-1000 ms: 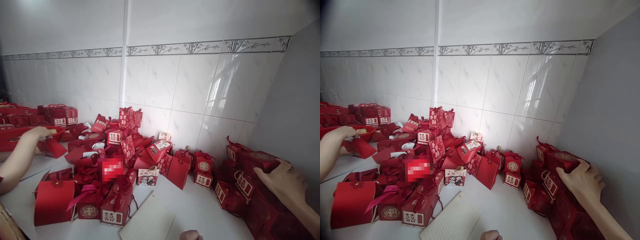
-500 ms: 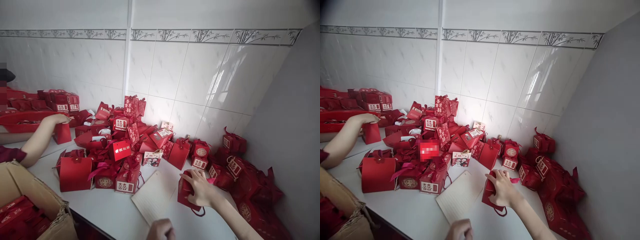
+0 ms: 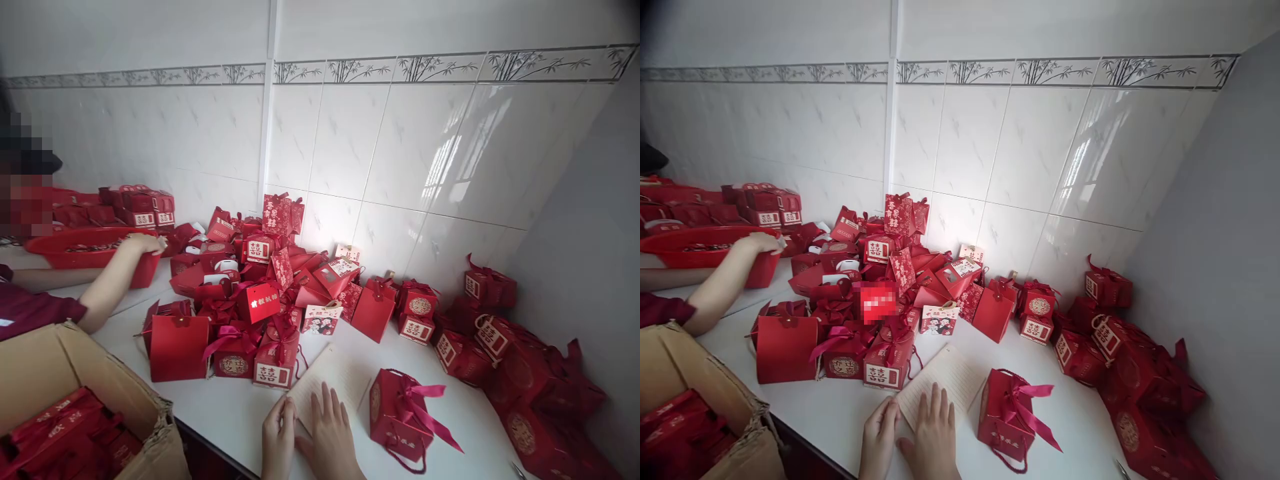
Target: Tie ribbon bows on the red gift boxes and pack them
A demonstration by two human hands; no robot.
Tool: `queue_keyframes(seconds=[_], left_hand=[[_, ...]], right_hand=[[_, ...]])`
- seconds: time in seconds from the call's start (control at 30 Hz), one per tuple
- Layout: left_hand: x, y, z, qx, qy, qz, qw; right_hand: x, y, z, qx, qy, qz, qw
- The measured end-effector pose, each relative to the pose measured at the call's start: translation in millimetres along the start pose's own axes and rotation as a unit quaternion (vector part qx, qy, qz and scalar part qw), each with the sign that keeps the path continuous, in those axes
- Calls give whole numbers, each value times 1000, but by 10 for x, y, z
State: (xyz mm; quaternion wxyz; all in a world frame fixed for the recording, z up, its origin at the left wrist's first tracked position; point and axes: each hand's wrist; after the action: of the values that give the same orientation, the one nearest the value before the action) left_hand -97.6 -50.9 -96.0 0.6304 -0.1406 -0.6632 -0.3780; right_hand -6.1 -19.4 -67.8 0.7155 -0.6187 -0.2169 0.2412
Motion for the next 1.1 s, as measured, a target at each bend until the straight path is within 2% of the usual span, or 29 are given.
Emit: queue_keyframes(seconds=[0.07,0.13,0.23,0.3,0.4,0.5,0.6,0.7,0.87,0.97,1.03,1.1], left_hand=[[29,2,11,4,-8,-8,1000],[71,21,19,1,-22,-17,1000],[128,43,18,-1,-42,-36,998],[148,34,17,14,-42,-45,998],[154,2,21,33,-33,-38,998],[155,-6,25,-6,-41,-6,999],[153,15,33,-60,-63,23,996],[120,27,51,-90,-73,41,992],[-3,14,67,-141,-73,59,986],[-50,20,62,-166,-73,78,980],[-53,29,60,-175,-74,97,977],[-37,41,60,-179,-72,119,974]], right_hand=[[-7,227,15,17,1,9,1000],[39,346,-10,41,-6,21,999],[145,299,-59,77,-20,43,996],[239,150,-54,101,-17,60,993],[440,-163,14,149,34,86,985],[727,-505,81,209,129,122,962],[1081,-837,68,279,238,161,916],[1448,-1162,-78,331,309,201,869],[1886,-1702,-551,363,396,196,821],[2004,-1943,-678,351,448,121,813],[2021,-2002,-568,340,442,91,825],[1980,-1972,-331,319,405,98,851]])
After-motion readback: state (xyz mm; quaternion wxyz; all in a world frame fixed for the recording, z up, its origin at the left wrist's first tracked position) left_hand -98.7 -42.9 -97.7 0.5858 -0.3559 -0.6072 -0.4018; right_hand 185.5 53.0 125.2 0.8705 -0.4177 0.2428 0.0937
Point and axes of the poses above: each hand's wrist, its own z-axis towards the middle knuckle, its own y-axis out of the palm, x = y × z, and after that the axes turned 15 degrees about -z, right-handed
